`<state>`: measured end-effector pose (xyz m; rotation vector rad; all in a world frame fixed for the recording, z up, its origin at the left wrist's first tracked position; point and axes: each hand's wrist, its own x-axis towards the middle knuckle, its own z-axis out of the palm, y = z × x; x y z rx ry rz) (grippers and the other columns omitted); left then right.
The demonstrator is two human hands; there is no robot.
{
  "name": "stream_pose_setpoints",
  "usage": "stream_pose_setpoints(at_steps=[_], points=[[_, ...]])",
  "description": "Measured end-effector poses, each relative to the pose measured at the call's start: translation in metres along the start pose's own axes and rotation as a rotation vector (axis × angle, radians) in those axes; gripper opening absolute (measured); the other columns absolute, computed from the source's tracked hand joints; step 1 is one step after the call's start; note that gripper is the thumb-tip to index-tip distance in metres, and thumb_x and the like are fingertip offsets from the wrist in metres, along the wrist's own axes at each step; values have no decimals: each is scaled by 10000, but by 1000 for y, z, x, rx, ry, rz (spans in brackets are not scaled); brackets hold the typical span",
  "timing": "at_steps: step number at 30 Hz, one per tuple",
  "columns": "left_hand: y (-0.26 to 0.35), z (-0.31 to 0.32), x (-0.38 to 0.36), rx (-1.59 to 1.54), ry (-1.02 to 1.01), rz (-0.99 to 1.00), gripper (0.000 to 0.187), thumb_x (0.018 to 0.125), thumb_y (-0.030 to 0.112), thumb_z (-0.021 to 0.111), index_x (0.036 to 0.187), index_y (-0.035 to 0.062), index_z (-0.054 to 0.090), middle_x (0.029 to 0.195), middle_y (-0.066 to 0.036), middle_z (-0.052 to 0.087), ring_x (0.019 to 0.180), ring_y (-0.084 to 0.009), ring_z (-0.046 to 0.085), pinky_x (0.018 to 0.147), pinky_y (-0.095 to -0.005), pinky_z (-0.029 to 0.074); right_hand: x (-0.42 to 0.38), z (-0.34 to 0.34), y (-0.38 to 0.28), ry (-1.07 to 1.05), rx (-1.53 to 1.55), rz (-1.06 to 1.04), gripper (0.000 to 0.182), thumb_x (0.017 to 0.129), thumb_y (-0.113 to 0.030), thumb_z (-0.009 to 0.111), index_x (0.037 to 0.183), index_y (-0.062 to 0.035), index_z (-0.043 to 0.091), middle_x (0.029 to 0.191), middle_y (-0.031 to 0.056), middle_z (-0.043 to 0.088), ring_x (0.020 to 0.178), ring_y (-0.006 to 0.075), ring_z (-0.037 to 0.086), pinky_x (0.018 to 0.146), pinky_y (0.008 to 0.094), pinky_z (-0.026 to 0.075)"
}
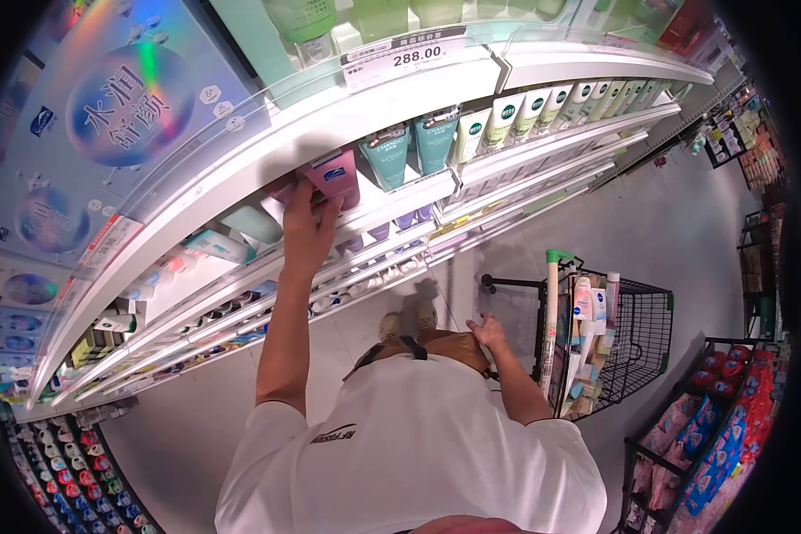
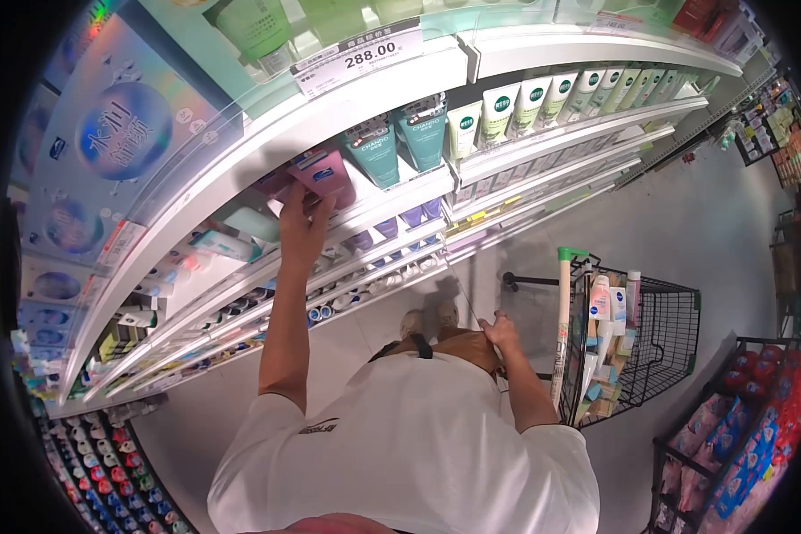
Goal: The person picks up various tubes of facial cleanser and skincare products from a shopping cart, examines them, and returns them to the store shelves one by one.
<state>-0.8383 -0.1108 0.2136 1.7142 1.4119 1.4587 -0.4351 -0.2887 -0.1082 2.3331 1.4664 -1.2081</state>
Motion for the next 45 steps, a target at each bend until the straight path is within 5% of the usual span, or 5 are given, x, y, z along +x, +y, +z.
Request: stream_pose_setpoints(at_steps=[9,14,26,36,45], points=[[-18,-10,3,-91,-160,-122,285,951,79,741,1138,-23,552,1067,-189,739,928,-258,759,839,-348,613,-63,42,-6,245,220,-36,704,920,-504,726,1382,14,612,1366,269,653,1301,420,611,1109,463,480],[-8,-14,-1,29,-153,-116,389,968,65,715,1307,-28,548,1288,-172,679,1234,-280,677,1027,-405,532,-94,59,-4,302,310,-65,658,926,-426,750,1390,17,604,1352,269,659,1255,415,642,1021,463,541],[46,13,-67,200,211,402,393,967,-4,665,1344,-62,571,1308,-191,630,1182,-330,648,1065,-410,499,-129,7,-55,219,462,-270,635,928,-406,728,1382,20,601,1331,273,656,1114,387,711,986,466,543],[75,168,-172,-7,-860,334,410,967,256,703,1298,23,645,1192,-177,707,1103,-373,680,1169,-557,384,-201,-83,-88,243,352,-828,496,913,-274,711,1323,-34,569,1264,195,657,1149,428,635,972,513,533],[120,261,-207,-124,-958,528,308,937,129,716,1213,-2,679,1066,-178,733,934,-347,712,960,-449,522,-216,-120,28,723,557,-739,505,930,-299,707,1351,-39,608,1265,197,678,1142,430,649,984,492,537]])
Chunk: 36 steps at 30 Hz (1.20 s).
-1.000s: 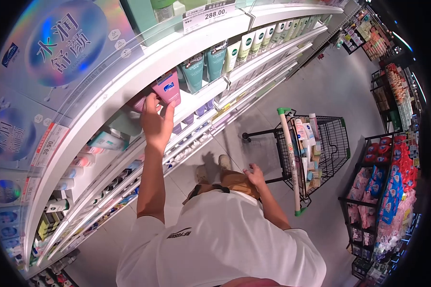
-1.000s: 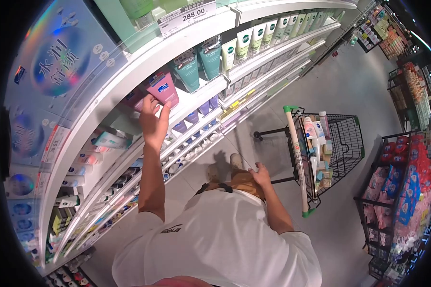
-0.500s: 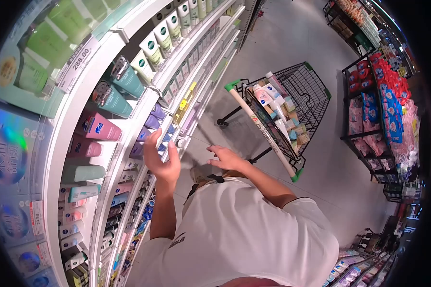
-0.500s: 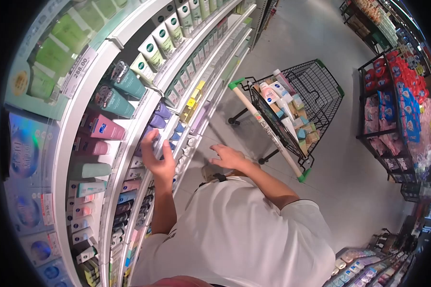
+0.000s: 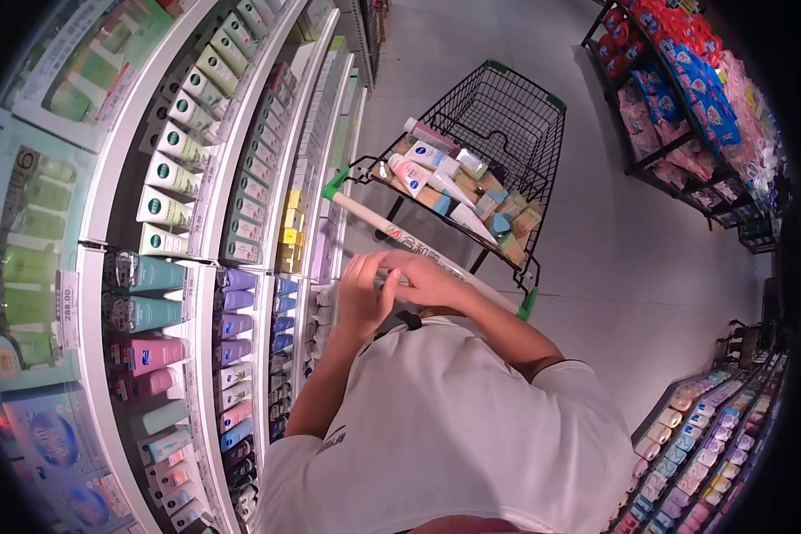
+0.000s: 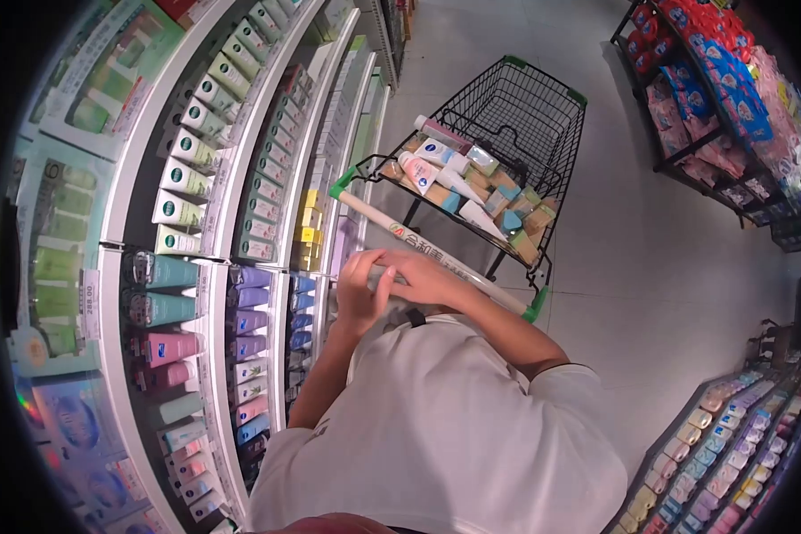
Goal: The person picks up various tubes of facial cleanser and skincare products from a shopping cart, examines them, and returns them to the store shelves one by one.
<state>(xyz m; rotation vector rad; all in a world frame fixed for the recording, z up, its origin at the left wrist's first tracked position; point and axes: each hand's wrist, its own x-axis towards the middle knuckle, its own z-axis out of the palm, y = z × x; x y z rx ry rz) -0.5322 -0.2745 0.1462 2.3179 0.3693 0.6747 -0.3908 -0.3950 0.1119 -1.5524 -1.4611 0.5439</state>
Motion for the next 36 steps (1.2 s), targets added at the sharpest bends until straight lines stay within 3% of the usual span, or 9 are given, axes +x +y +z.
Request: stream_pose_setpoints(at_steps=[2,4,7,12,17,25,29,31,36], points=[[1,19,14,-70,-29,-10,303,929,101,719,1209,-5,679,1056,-175,731,909,-331,706,912,-423,541,-20,-27,17,18,-59,139,535,940,-308,728,1384,-31,618,1277,185,689,1084,377,695,966,450,557],[-3,39,26,-170,-26,-97,303,910,56,727,1202,-10,678,1048,-165,725,887,-279,689,817,-369,556,-34,-56,26,241,119,390,536,949,-301,746,1384,-14,620,1283,167,699,1014,278,724,912,396,574],[-10,63,50,-181,4,-41,319,852,-39,627,1163,4,684,983,-139,696,827,-264,665,778,-368,549,-56,-93,53,405,201,557,490,951,-278,758,1332,10,647,1221,142,722,954,188,714,860,335,571],[-38,114,93,-185,-77,-79,284,798,-81,535,1033,16,664,920,-158,661,702,-316,623,693,-420,529,-70,-129,110,461,151,590,457,948,-253,757,1309,9,656,1141,143,742,910,192,706,829,339,570],[-51,151,91,78,-135,-136,76,940,118,557,906,95,620,911,-137,679,808,-416,666,691,-514,527,-41,-140,165,395,30,600,500,914,-292,780,1290,7,643,1129,196,738,883,262,722,809,391,574],[-49,152,89,197,-157,-121,32,911,125,622,879,118,623,829,-118,663,778,-380,687,678,-480,542,48,-153,218,419,-482,415,484,912,-301,713,1309,-39,621,1092,187,688,964,390,725,827,517,583],[-51,151,87,83,-75,-72,62,874,140,678,872,105,627,841,-117,671,781,-383,688,679,-477,537,88,-159,234,347,-614,425,405,923,-260,689,1257,-43,616,1102,193,699,966,407,728,812,523,596],[-46,151,89,124,-90,-120,84,867,152,691,870,99,626,839,-121,672,781,-386,687,679,-481,536,106,-162,235,235,-708,570,318,921,-236,702,1155,-32,637,1058,194,718,940,409,730,817,501,599],[-43,152,94,178,-121,-193,126,858,182,713,869,92,626,825,-130,671,777,-394,685,680,-490,534,124,-155,263,138,-834,516,247,926,-181,665,1115,-22,640,1008,206,741,925,397,746,788,505,607]])
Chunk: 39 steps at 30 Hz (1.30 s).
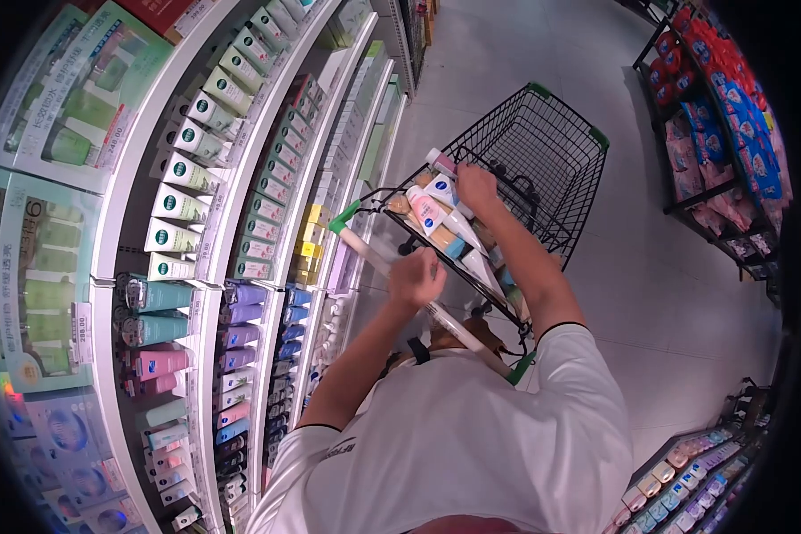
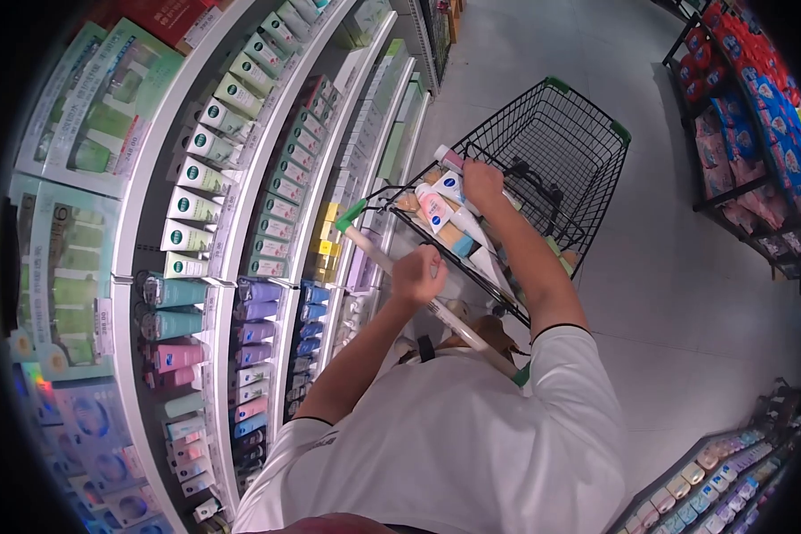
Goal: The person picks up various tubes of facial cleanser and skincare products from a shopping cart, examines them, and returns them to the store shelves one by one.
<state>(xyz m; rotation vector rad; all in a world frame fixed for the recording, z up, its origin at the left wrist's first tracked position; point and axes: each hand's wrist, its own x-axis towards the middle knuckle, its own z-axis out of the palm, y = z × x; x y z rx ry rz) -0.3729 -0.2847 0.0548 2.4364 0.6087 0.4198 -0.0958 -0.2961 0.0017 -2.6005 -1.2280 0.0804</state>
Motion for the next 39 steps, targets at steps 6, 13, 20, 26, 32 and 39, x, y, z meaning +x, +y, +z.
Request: stream_pose_setpoints(at_steps=[6,13,20,26,32,39], points=[[2,-1,2,-18,37,-4,139,843,193,714,836,87,625,822,-132,671,759,-400,681,665,-500,533,3,2,2,-74,-94,-11,189,943,-118,588,1102,-33,647,982,209,763,910,385,764,772,494,612],[3,0,1,-39,81,12,137,828,195,718,826,94,625,819,-121,672,752,-387,686,660,-492,540,3,8,12,-23,-104,-84,178,936,-113,589,1093,-39,628,978,191,764,856,379,767,742,500,613],[2,3,1,-34,124,38,151,820,193,728,818,91,618,792,-99,673,731,-376,690,658,-485,541,-16,-41,-11,87,-70,-93,175,944,-140,617,1081,-31,611,974,179,760,856,378,759,713,479,608],[3,-2,4,-42,97,48,168,810,201,737,820,84,617,800,-97,674,718,-374,684,654,-497,531,-48,-58,-34,311,840,-109,346,1001,-195,697,1248,32,613,910,120,731,664,168,688,558,375,517],[1,-6,2,-136,160,163,147,854,169,705,842,63,603,824,-125,663,762,-373,685,696,-469,543,-111,-143,-103,295,1166,-158,295,1026,-106,678,1270,54,628,1072,104,741,737,88,698,652,244,566],[4,-69,-39,-1261,278,-201,393,1123,317,470,1076,-14,676,873,-18,667,796,-94,655,734,-312,530,-137,-179,-143,562,635,-704,373,833,64,745,1198,25,680,1150,221,757,977,339,781,808,368,635]])
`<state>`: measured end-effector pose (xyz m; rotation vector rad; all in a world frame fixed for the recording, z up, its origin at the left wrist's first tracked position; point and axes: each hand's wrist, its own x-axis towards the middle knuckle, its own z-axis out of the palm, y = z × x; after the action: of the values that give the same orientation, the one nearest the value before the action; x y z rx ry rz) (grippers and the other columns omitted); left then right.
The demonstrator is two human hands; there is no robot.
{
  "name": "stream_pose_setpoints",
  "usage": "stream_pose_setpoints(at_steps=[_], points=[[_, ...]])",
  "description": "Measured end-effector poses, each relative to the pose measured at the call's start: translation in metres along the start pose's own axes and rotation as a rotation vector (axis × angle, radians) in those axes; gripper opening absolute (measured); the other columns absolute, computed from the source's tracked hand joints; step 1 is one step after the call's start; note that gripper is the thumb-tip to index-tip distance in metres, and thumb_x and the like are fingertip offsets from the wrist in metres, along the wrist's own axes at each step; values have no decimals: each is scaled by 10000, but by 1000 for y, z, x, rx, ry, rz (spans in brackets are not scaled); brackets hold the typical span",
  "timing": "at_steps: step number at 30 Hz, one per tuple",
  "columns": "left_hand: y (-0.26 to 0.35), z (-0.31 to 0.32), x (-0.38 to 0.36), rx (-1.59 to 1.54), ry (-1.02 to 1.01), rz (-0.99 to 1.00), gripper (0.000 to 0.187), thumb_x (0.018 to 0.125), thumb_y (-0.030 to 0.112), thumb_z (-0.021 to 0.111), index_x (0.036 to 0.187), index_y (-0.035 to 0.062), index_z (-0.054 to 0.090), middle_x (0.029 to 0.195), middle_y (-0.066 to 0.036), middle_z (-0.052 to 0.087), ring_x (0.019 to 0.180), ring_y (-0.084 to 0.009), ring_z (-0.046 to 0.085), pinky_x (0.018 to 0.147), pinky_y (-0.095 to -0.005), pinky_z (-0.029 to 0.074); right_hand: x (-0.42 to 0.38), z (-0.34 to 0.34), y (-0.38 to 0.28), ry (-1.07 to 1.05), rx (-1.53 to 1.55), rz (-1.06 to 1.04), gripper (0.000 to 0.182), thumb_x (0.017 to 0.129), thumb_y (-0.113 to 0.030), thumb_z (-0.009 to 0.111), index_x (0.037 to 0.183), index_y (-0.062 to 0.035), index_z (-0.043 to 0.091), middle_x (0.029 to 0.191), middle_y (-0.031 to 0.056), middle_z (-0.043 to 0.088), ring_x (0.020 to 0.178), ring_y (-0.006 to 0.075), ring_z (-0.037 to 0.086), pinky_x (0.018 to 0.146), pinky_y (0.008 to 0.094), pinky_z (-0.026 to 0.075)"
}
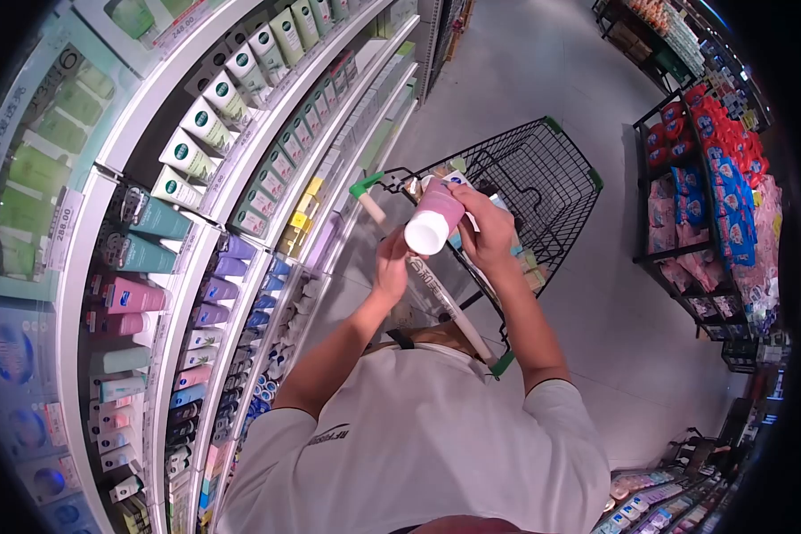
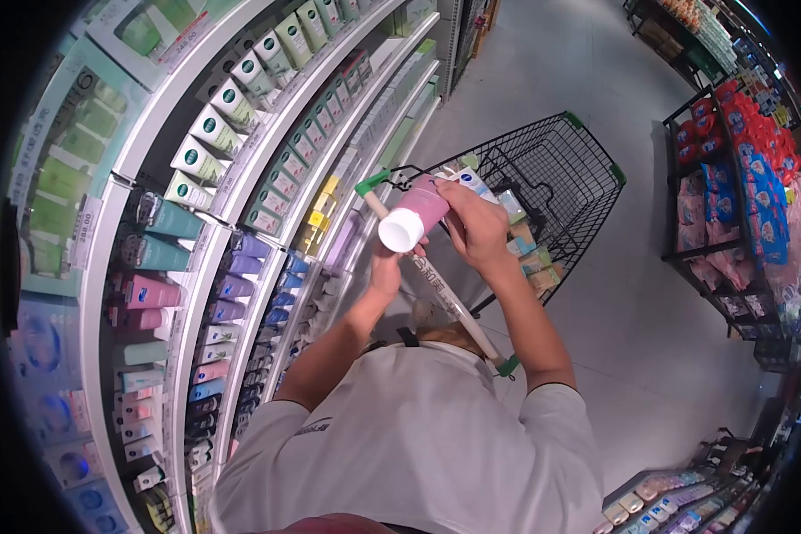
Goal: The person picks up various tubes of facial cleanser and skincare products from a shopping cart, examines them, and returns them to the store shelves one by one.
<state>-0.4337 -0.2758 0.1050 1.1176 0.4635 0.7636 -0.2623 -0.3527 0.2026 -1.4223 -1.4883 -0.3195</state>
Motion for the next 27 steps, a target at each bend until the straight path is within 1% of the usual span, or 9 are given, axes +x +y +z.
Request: stream_pose_setpoints(at_steps=[1,4,6,11,14,18,21,22,27], points=[[14,-16,0,-62,-51,-50,518,1133,434,406,1170,-15,662,976,-67,717,829,-122,681,768,-314,541,1,6,-4,-9,-30,-141,391,802,63,761,1183,17,685,1148,205,763,977,340,781,794,369,637],[93,-27,-31,-392,-7,-248,563,1128,485,372,1262,-2,620,1034,-110,726,859,-151,695,789,-341,557,5,30,-23,-52,-23,-261,382,755,37,787,1127,0,706,1140,172,773,902,315,774,726,358,630],[118,-41,-49,-451,-141,-169,537,1112,436,422,1391,-6,543,1100,-172,721,848,-231,713,777,-349,580,8,48,-36,-132,-2,-338,381,735,12,801,1107,-3,719,1186,179,761,847,302,755,695,358,621],[129,-78,-93,-195,33,-145,398,1066,255,613,1374,18,528,1066,-136,715,747,-163,693,667,-275,559,7,113,-73,-204,183,-433,448,747,57,771,1184,9,691,1289,224,710,945,343,753,758,367,629],[132,-97,-117,-108,197,-8,433,1074,238,607,1425,19,477,1079,-117,693,765,-140,664,698,-277,542,3,142,-115,-212,415,-107,516,864,76,657,1369,12,569,1464,279,562,1083,332,738,839,385,639],[135,-126,-149,96,383,188,473,1062,206,637,1452,19,445,1106,-80,654,838,-107,614,748,-272,515,-2,172,-156,-415,957,405,542,947,-18,704,1443,48,497,1445,162,550,855,89,624,736,245,531],[150,-146,-177,302,479,256,444,1040,221,672,1385,-5,506,1146,-105,671,926,-160,643,822,-329,533,4,192,-191,-542,1225,638,513,989,-87,720,1432,48,499,1369,118,584,831,77,610,717,248,518],[155,-153,-185,304,494,264,444,1040,221,672,1385,-5,506,1146,-105,671,926,-160,643,822,-329,533,8,198,-204,-588,1248,619,418,1033,-127,695,1383,36,534,1227,76,638,802,69,599,692,240,501],[170,-186,-222,521,539,278,450,1030,218,675,1385,0,507,1088,-145,692,942,-203,668,840,-357,536,19,227,-239,-749,1314,578,253,1064,-154,660,1249,15,619,992,21,686,758,64,584,674,225,485]])
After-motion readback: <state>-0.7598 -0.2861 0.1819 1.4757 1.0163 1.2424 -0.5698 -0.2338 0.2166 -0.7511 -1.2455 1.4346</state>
